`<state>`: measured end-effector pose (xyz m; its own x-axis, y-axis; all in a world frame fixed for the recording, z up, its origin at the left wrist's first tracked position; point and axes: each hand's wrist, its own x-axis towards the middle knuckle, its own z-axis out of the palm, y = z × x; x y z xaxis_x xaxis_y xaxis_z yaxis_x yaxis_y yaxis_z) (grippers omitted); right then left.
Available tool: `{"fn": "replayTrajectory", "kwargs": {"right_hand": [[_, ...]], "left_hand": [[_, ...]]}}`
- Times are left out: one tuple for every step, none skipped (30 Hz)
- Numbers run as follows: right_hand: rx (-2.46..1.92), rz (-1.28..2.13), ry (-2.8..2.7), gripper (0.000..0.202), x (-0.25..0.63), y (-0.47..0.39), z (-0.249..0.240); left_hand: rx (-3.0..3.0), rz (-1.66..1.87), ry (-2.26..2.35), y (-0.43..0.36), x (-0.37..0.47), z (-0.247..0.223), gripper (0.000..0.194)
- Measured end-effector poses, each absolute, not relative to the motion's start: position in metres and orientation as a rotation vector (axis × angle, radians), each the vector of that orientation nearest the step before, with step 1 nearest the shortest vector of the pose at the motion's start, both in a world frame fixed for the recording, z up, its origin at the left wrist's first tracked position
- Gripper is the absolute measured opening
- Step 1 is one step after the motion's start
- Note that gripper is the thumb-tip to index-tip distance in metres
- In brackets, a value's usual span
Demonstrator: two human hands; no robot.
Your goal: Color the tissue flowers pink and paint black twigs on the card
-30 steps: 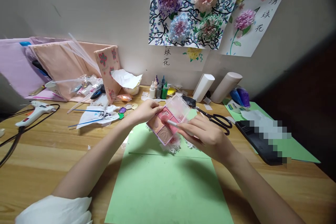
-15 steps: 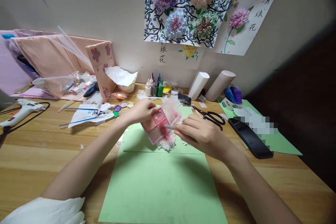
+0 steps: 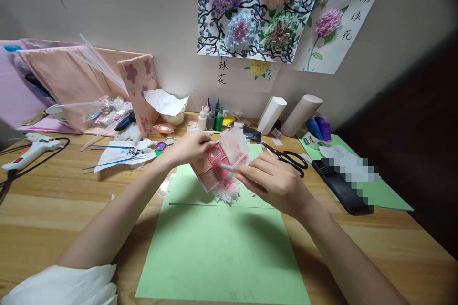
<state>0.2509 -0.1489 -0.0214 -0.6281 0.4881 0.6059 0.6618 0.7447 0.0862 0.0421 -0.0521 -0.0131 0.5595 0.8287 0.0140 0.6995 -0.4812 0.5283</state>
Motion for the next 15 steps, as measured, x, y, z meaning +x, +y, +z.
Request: {"fn": "replayTrajectory", "kwargs": {"right_hand": [[-0.861,-0.413,-2.412,0.016,0.2501,-0.1496,-0.0208],[-0.855,-0.409,-2.456,0.017,0.2496,-0.1503,-0.02],[-0.85,-0.399,-2.495,0.018,0.2495,-0.151,-0.0191],[-0.847,-0.391,-2.511,0.018,0.2497,-0.1517,-0.0181],[-0.846,-0.391,-2.499,0.018,0.25,-0.1522,-0.0172],[-0.843,-0.399,-2.466,0.017,0.2503,-0.1526,-0.0165],[-0.838,-0.414,-2.427,0.016,0.2504,-0.1529,-0.0161],[-0.83,-0.431,-2.401,0.016,0.2503,-0.1532,-0.016],[-0.822,-0.445,-2.397,0.016,0.2501,-0.1534,-0.0161],[-0.82,-0.451,-2.416,0.016,0.2498,-0.1535,-0.0164],[-0.824,-0.447,-2.453,0.017,0.2496,-0.1535,-0.0167],[-0.832,-0.435,-2.494,0.018,0.2496,-0.1536,-0.017],[-0.845,-0.417,-2.531,0.021,0.2498,-0.1535,-0.017],[-0.856,-0.396,-2.557,0.023,0.2503,-0.1534,-0.017],[-0.862,-0.376,-2.568,0.024,0.2511,-0.1532,-0.0168]], "left_hand": [[2.33,0.369,1.227,-0.0522,0.042,-0.0123,0.035],[2.332,0.366,1.226,-0.0521,0.0417,-0.0118,0.034],[2.336,0.363,1.228,-0.0518,0.0412,-0.0115,0.034],[2.339,0.364,1.231,-0.0513,0.0407,-0.0115,0.034],[2.342,0.37,1.227,-0.0507,0.0401,-0.0117,0.034],[2.344,0.378,1.219,-0.0501,0.0395,-0.0118,0.035],[2.346,0.387,1.208,-0.0495,0.039,-0.012,0.035],[2.347,0.395,1.195,-0.0491,0.0386,-0.012,0.035],[2.348,0.404,1.186,-0.0488,0.0383,-0.012,0.035],[2.351,0.411,1.181,-0.0486,0.0381,-0.0119,0.035],[2.357,0.417,1.182,-0.0485,0.0381,-0.0118,0.035],[2.368,0.425,1.184,-0.0486,0.038,-0.0117,0.035],[2.382,0.43,1.189,-0.0487,0.038,-0.0116,0.034],[2.398,0.434,1.196,-0.0488,0.038,-0.0116,0.034],[2.411,0.438,1.206,-0.0489,0.0379,-0.0115,0.034]]}}
